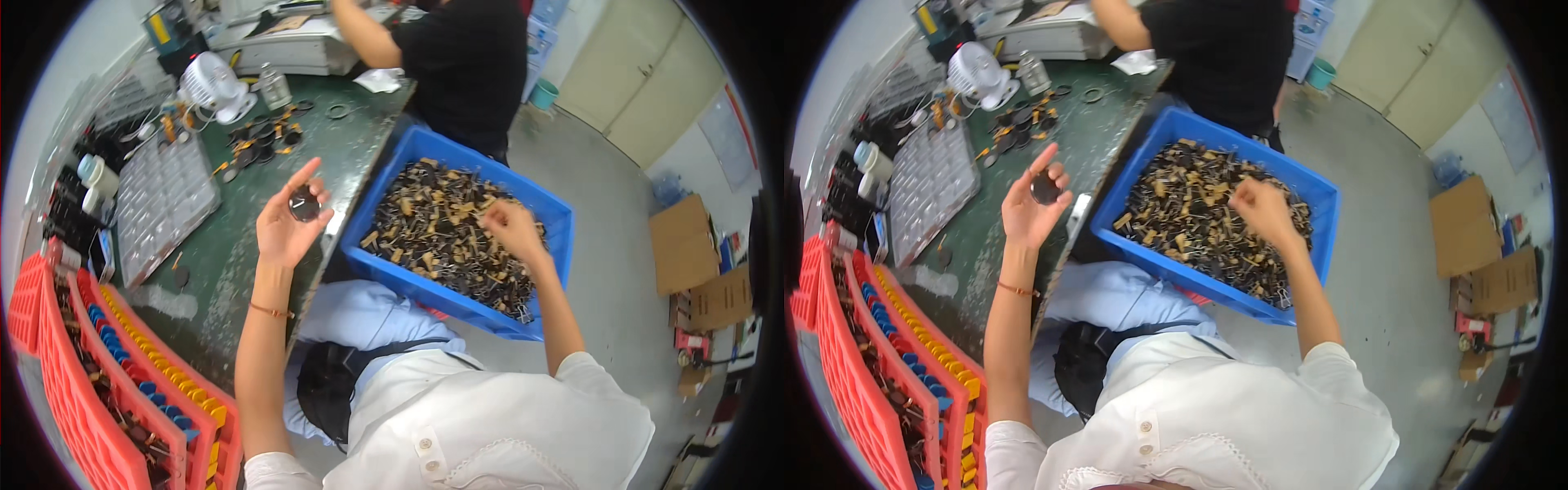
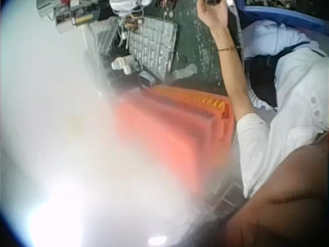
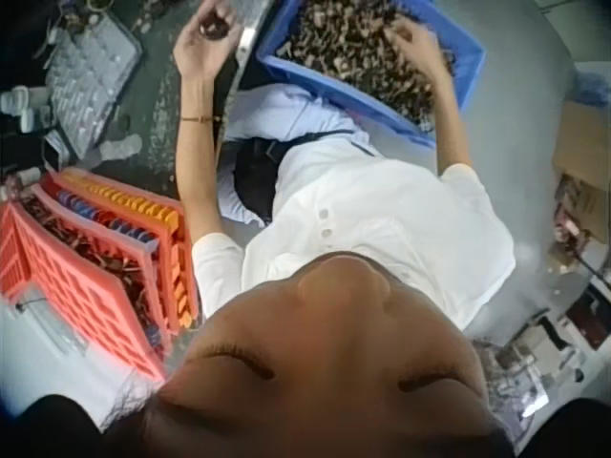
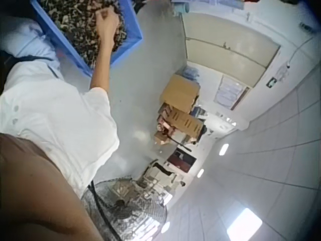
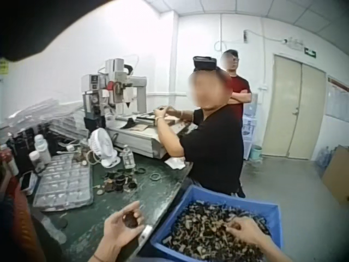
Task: Manually assembling small circular electronic components and placing them into organized trays.
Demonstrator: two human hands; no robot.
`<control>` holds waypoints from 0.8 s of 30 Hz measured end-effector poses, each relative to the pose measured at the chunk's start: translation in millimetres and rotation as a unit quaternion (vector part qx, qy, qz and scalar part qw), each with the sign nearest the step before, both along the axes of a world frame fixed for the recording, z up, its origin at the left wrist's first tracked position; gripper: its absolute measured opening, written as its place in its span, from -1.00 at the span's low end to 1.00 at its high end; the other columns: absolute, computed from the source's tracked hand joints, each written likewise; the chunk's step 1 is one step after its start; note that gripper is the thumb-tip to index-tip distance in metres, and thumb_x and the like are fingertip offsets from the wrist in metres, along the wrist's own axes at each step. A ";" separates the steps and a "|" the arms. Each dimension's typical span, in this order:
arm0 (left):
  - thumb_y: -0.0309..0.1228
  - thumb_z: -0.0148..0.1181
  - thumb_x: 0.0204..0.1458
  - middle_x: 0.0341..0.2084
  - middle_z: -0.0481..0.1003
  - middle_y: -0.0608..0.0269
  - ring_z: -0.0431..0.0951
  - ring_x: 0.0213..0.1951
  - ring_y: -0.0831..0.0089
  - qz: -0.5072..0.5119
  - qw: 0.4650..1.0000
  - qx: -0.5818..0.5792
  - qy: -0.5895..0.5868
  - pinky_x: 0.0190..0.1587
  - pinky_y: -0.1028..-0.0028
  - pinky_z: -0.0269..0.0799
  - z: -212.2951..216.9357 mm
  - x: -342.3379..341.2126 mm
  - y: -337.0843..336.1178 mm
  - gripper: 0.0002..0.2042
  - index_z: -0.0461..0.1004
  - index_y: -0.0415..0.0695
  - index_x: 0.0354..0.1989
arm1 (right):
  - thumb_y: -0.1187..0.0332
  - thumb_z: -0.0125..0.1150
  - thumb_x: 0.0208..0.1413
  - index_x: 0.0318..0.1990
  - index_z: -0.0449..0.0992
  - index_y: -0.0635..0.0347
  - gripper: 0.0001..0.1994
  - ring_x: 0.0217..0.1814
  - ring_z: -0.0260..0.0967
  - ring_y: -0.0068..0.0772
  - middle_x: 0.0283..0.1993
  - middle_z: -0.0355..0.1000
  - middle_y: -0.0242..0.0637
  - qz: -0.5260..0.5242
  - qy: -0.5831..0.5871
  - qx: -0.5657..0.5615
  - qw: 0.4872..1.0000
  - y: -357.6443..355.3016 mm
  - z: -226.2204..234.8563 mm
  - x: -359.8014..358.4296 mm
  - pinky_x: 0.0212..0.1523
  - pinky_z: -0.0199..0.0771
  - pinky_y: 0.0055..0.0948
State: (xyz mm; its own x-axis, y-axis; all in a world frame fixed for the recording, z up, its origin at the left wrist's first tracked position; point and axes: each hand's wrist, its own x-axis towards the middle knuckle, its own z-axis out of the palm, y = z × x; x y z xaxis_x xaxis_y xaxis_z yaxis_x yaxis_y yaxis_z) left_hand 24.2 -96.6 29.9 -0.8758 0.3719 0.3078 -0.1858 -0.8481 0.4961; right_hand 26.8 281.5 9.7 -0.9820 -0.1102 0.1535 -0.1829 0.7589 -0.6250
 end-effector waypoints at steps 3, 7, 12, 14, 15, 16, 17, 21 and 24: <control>-0.25 -0.01 -0.07 -0.29 0.27 0.22 0.23 -0.25 0.39 -0.093 0.990 -0.079 -0.067 -0.27 0.46 0.22 9.2 -8.0 63.3 -0.37 0.12 -0.32 0.21 | 0.26 0.26 -0.11 -0.36 0.49 0.21 -0.77 -0.22 0.39 -0.19 -0.34 0.43 -0.17 0.054 -0.003 0.053 0.997 29.2 -24.8 24.3 -0.23 0.39 -0.27; -0.34 -0.02 -0.02 -0.23 0.43 0.20 0.38 -0.37 0.50 -0.209 0.931 -0.299 -0.028 -0.34 0.54 0.30 3.6 -6.4 144.3 -0.55 0.34 -0.34 0.04 | 0.10 0.26 -0.14 -0.32 0.53 0.19 -0.66 -0.13 0.35 -0.12 -0.25 0.41 -0.11 -0.026 -0.042 0.199 0.979 24.4 -40.2 60.9 -0.18 0.40 -0.20; -0.56 0.19 -0.16 -0.41 0.39 0.33 0.42 -0.40 0.51 -0.242 0.851 -0.460 -0.080 -0.40 0.46 0.38 -11.9 -7.6 147.2 -0.37 0.18 -0.18 0.19 | 0.16 0.31 -0.18 -0.20 0.46 0.32 -0.56 -0.01 0.31 0.02 0.03 0.25 0.01 0.030 0.003 0.108 0.994 -32.6 -80.2 58.8 -0.11 0.43 -0.20; -0.64 0.17 -0.10 -0.41 0.38 0.34 0.42 -0.42 0.53 -0.227 0.848 -0.466 -0.106 -0.41 0.48 0.40 -18.0 0.1 161.5 -0.45 0.21 -0.25 0.16 | 0.20 0.28 -0.13 -0.19 0.43 0.36 -0.58 -0.07 0.36 0.01 0.02 0.21 0.06 -0.018 -0.014 0.075 0.997 -26.0 -85.3 80.1 -0.14 0.44 -0.19; -0.65 0.15 -0.08 -0.40 0.38 0.34 0.41 -0.41 0.56 -0.233 0.835 -0.495 -0.058 -0.41 0.53 0.38 -21.8 -6.3 164.1 -0.47 0.22 -0.26 0.14 | 0.23 0.26 -0.10 -0.19 0.42 0.37 -0.60 -0.11 0.37 0.02 -0.01 0.22 0.05 -0.037 -0.032 0.052 0.997 -20.7 -84.7 90.7 -0.16 0.44 -0.18; -0.66 0.14 -0.07 -0.38 0.38 0.34 0.41 -0.41 0.59 -0.234 0.820 -0.522 -0.015 -0.42 0.59 0.37 -22.2 -11.4 164.5 -0.49 0.23 -0.28 0.13 | 0.26 0.23 -0.08 -0.20 0.41 0.38 -0.63 -0.15 0.38 0.04 -0.04 0.22 0.04 -0.049 -0.051 0.027 0.997 -23.4 -83.0 98.7 -0.18 0.44 -0.17; -0.67 0.14 -0.07 -0.34 0.37 0.34 0.40 -0.41 0.63 -0.173 0.837 -0.517 0.037 -0.47 0.67 0.33 -25.2 -13.0 167.0 -0.54 0.28 -0.28 0.08 | 0.26 0.23 -0.08 -0.20 0.41 0.38 -0.63 -0.15 0.38 0.04 -0.04 0.22 0.04 -0.048 -0.055 0.025 0.997 -30.0 -83.9 103.0 -0.18 0.44 -0.17; -0.71 0.23 -0.16 -0.42 0.42 0.33 0.44 -0.42 0.61 -0.158 0.824 -0.544 -0.006 -0.41 0.66 0.38 -33.2 -33.4 155.2 -0.61 0.39 -0.26 -0.08 | 0.42 0.20 -0.11 -0.23 0.35 0.40 -0.70 -0.20 0.38 0.08 -0.16 0.23 0.03 -0.191 -0.032 -0.054 0.980 -46.1 -75.9 107.7 -0.23 0.42 -0.11; -0.69 0.25 -0.16 -0.52 0.43 0.35 0.44 -0.49 0.62 -0.166 0.852 -0.496 -0.017 -0.45 0.67 0.37 -38.2 -40.2 146.7 -0.72 0.44 -0.24 -0.21 | 0.46 0.18 -0.12 -0.28 0.36 0.38 -0.76 -0.24 0.38 0.08 -0.23 0.25 0.01 -0.210 -0.056 -0.034 0.976 -48.0 -83.7 99.9 -0.25 0.41 -0.11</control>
